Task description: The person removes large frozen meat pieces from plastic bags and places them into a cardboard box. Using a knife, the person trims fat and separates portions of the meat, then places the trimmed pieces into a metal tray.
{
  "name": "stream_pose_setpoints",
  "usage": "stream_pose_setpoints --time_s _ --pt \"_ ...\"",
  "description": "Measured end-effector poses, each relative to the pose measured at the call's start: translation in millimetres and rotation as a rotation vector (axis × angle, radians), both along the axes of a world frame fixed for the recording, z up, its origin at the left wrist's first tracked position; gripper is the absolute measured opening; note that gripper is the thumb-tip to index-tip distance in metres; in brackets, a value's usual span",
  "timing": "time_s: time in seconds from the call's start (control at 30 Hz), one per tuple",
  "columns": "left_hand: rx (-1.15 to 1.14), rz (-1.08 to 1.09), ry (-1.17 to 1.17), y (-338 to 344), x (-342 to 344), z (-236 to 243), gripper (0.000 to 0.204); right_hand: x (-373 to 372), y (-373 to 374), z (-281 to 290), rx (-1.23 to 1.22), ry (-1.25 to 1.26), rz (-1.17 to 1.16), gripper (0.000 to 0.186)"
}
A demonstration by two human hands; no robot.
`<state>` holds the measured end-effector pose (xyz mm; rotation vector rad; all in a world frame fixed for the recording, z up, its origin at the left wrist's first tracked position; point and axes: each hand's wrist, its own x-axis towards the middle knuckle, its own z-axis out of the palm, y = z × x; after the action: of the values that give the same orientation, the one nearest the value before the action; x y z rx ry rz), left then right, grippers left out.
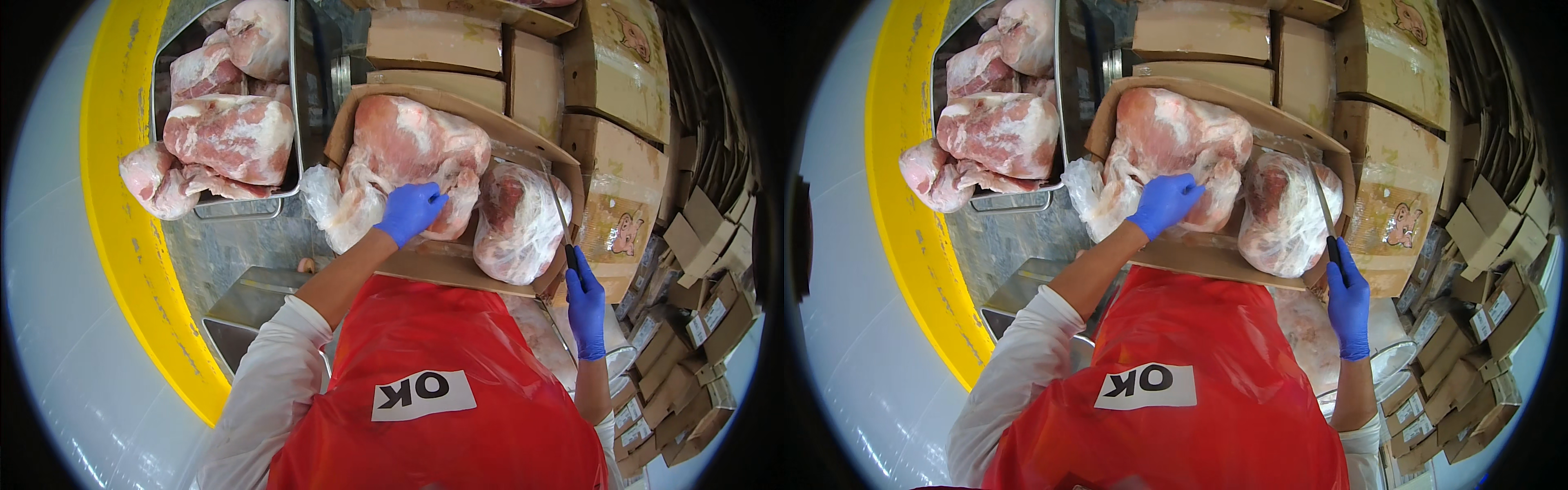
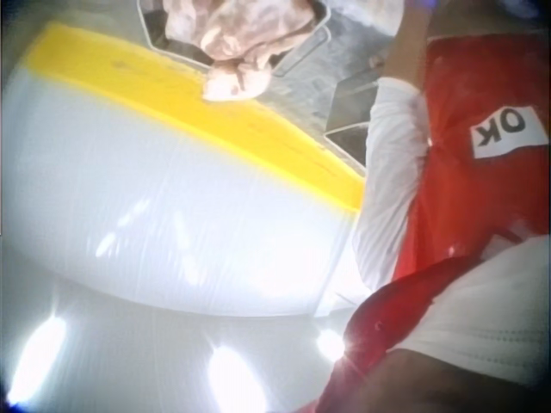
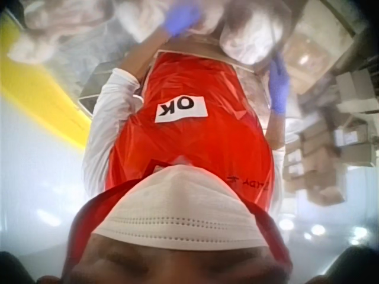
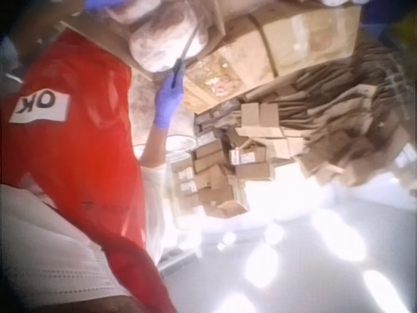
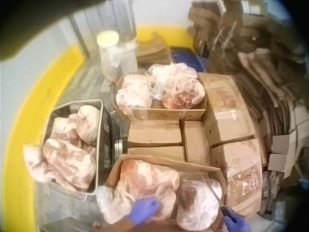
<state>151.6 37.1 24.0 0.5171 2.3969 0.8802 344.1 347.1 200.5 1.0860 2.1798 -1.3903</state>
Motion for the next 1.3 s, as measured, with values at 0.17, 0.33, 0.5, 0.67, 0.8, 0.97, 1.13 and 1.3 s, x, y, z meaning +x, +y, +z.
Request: stream_pose_setpoints --time_s 0.17,0.33,0.5,0.67,0.8,0.97,1.13,1.3 --pt "0.017 0.182 0.091 14 -23 11 0.037 -11 -27 12 -0.165 0.119 0.077 0.050" --pt "-0.294 0.024 0.070 50 -36 -1 0.036 -6 -54 3 -0.216 0.120 0.067 0.050" --pt "-0.292 -0.071 -0.010 57 -48 -6 0.028 18 -51 -10 -0.189 0.142 -0.022 0.049" --pt "-0.187 -0.260 0.046 49 -33 -10 0.023 28 -47 -10 -0.193 0.173 -0.052 0.049" --pt "-0.144 -0.292 0.095 37 -18 -2 0.020 33 -46 -17 -0.200 0.196 -0.084 0.050" --pt "-0.088 -0.105 0.069 33 -34 -4 0.025 39 -38 -17 0.065 0.139 0.246 0.056" --pt "-0.136 0.271 0.131 22 -71 -28 0.033 40 -36 -11 0.291 0.057 0.342 0.049" --pt "-0.159 -0.183 0.007 36 -52 23 0.041 72 -24 -35 0.298 0.013 0.305 0.047"
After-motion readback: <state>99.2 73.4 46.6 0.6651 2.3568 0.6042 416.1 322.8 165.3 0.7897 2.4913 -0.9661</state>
